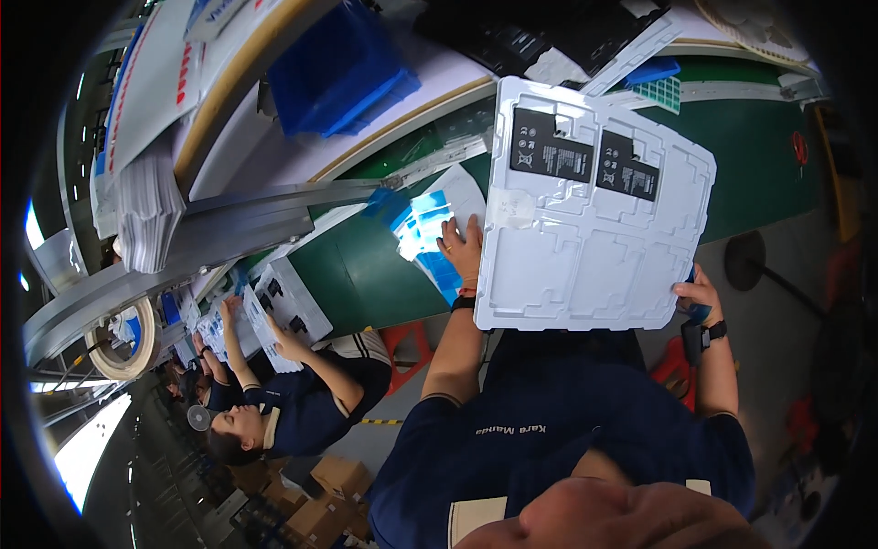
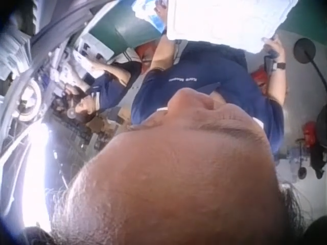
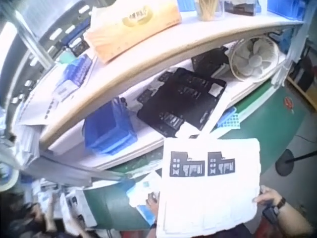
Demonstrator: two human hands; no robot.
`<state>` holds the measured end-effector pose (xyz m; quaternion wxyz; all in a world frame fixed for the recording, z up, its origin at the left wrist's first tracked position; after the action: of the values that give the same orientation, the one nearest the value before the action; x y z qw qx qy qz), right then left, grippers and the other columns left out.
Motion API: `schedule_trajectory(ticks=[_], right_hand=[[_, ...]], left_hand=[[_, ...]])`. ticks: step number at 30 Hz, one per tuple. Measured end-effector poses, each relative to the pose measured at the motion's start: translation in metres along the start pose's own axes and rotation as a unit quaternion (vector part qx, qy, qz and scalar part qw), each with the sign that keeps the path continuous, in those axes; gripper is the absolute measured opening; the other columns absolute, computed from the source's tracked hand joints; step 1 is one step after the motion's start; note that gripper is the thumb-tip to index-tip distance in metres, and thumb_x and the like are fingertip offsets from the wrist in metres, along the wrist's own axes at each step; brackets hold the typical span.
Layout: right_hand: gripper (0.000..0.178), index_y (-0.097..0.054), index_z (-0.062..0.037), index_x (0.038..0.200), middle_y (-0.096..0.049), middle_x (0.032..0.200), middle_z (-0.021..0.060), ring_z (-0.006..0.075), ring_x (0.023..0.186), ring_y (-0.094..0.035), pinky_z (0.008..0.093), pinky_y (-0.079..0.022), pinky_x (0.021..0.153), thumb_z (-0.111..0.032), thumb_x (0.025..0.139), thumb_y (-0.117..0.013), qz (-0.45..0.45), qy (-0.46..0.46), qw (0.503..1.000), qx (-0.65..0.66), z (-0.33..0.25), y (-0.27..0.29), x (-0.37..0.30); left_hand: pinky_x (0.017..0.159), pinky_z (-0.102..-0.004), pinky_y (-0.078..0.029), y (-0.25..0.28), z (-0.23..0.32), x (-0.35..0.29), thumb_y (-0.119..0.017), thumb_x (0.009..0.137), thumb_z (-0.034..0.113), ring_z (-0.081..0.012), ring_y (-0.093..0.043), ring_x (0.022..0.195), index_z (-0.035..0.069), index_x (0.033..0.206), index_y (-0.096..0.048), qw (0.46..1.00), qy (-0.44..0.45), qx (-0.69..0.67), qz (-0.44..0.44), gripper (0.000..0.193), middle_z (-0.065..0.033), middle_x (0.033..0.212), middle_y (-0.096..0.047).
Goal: Manually applying protective films, adhesive labels, and structural steps onto flat device components and component trays on an assembly line.
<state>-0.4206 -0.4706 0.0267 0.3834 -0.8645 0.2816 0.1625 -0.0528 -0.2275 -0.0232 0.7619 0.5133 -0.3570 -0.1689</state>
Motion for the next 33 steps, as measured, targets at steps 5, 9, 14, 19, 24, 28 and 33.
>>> schedule_trajectory(ticks=[5, 9, 14, 19, 24, 28, 33], right_hand=[[0.063, -0.047, 0.0070, 0.126, -0.062, 0.113, 0.0121, 0.0222, 0.101, -0.061, 0.0327, -0.045, 0.093, -0.006, 0.068, -0.069, 0.019, -0.008, 1.000, -0.015, 0.006, -0.002, -0.004], [0.064, -0.047, 0.0070, 0.126, -0.062, 0.113, 0.0121, 0.0227, 0.101, -0.061, 0.0332, -0.045, 0.093, -0.005, 0.068, -0.069, 0.034, -0.001, 0.999, -0.001, 0.020, 0.000, -0.009], [0.065, -0.047, 0.0065, 0.126, -0.062, 0.113, 0.0130, 0.0226, 0.100, -0.062, 0.0336, -0.045, 0.092, -0.006, 0.067, -0.070, 0.045, 0.015, 0.997, 0.056, 0.020, -0.014, -0.011], [0.062, -0.050, 0.0068, 0.124, -0.063, 0.112, 0.0130, 0.0222, 0.099, -0.062, 0.0329, -0.046, 0.092, -0.007, 0.067, -0.071, 0.061, 0.013, 0.997, 0.054, 0.018, -0.017, -0.016], [0.061, -0.052, 0.0070, 0.122, -0.063, 0.111, 0.0129, 0.0216, 0.098, -0.063, 0.0324, -0.046, 0.091, -0.007, 0.066, -0.071, 0.067, 0.018, 0.995, 0.069, 0.015, -0.025, -0.018], [0.062, -0.052, 0.0074, 0.122, -0.064, 0.110, 0.0128, 0.0214, 0.097, -0.063, 0.0312, -0.045, 0.091, -0.007, 0.065, -0.072, 0.096, 0.013, 0.993, 0.065, 0.012, -0.026, -0.020], [0.060, -0.053, 0.0077, 0.120, -0.065, 0.108, 0.0122, 0.0207, 0.097, -0.063, 0.0303, -0.045, 0.091, -0.006, 0.065, -0.072, 0.107, -0.017, 0.993, 0.045, 0.014, -0.018, -0.025]], left_hand=[[0.103, -0.0637, -0.017, 0.003, 0.009, 0.007, -0.060, 0.082, 0.040, -0.0406, -0.029, 0.131, 0.018, 0.123, -0.054, 1.000, -0.012, -0.024, -0.011, 0.047, -0.0192, 0.132, -0.039], [0.104, -0.0644, -0.014, 0.002, 0.011, 0.012, -0.060, 0.081, 0.045, -0.0428, -0.025, 0.132, 0.015, 0.125, -0.052, 0.997, 0.017, -0.036, -0.073, 0.054, -0.0214, 0.134, -0.036], [0.105, -0.0639, -0.012, 0.002, 0.012, 0.015, -0.059, 0.082, 0.047, -0.0426, -0.021, 0.134, 0.014, 0.127, -0.049, 0.995, 0.024, -0.036, -0.085, 0.057, -0.0220, 0.136, -0.033], [0.105, -0.0630, -0.012, -0.011, 0.005, 0.016, -0.059, 0.081, 0.050, -0.0413, -0.020, 0.135, 0.016, 0.129, -0.047, 0.989, 0.060, 0.003, -0.135, 0.060, -0.0211, 0.137, -0.032], [0.105, -0.0618, -0.012, -0.006, 0.010, 0.019, -0.058, 0.081, 0.053, -0.0400, -0.022, 0.134, 0.016, 0.129, -0.047, 0.998, -0.014, 0.019, -0.065, 0.062, -0.0192, 0.136, -0.033], [0.105, -0.0600, -0.013, -0.005, 0.007, 0.022, -0.058, 0.080, 0.056, -0.0394, -0.023, 0.134, 0.015, 0.127, -0.049, 0.997, 0.002, 0.020, -0.077, 0.063, -0.0181, 0.135, -0.034], [0.105, -0.0602, -0.013, 0.002, 0.011, 0.033, -0.066, 0.070, 0.058, -0.0404, -0.022, 0.134, 0.013, 0.126, -0.050, 0.994, 0.038, 0.006, -0.106, 0.073, -0.0194, 0.134, -0.035]])
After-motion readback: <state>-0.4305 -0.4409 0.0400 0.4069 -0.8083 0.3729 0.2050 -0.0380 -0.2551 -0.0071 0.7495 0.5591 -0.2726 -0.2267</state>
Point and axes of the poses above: each hand's wrist, its own x-axis towards the middle knuckle, its own y-axis out of the back of the hand, z = x × y, the point moved 7 cm from there along x, towards the middle knuckle
